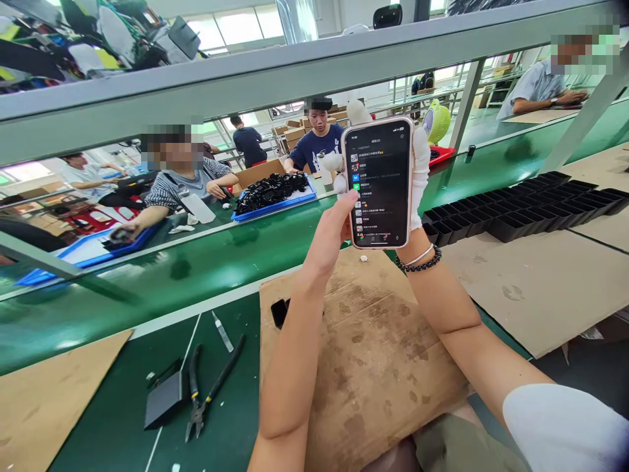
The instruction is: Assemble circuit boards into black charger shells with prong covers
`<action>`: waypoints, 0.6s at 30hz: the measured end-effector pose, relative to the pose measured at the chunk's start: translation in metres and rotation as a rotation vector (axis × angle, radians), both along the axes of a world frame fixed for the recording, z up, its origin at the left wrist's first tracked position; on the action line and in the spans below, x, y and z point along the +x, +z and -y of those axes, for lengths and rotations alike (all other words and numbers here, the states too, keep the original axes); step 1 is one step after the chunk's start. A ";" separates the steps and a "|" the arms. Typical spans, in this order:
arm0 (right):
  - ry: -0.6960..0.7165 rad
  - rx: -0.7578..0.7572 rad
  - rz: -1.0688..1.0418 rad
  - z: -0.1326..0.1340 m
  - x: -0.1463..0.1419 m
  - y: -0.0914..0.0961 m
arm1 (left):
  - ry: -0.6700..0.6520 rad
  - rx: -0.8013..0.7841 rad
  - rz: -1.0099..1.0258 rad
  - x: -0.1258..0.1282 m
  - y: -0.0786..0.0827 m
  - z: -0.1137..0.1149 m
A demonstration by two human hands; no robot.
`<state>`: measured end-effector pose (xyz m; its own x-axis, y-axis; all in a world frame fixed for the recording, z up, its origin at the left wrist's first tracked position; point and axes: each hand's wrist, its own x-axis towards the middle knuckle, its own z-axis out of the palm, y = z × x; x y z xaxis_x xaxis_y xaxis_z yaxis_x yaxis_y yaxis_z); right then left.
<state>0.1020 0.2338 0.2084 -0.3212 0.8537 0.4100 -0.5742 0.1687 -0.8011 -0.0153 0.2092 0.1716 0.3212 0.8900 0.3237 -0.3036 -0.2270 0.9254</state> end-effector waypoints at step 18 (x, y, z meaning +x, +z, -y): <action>-0.113 0.044 -0.036 0.009 -0.010 0.000 | -0.040 -0.045 0.052 -0.004 0.008 0.004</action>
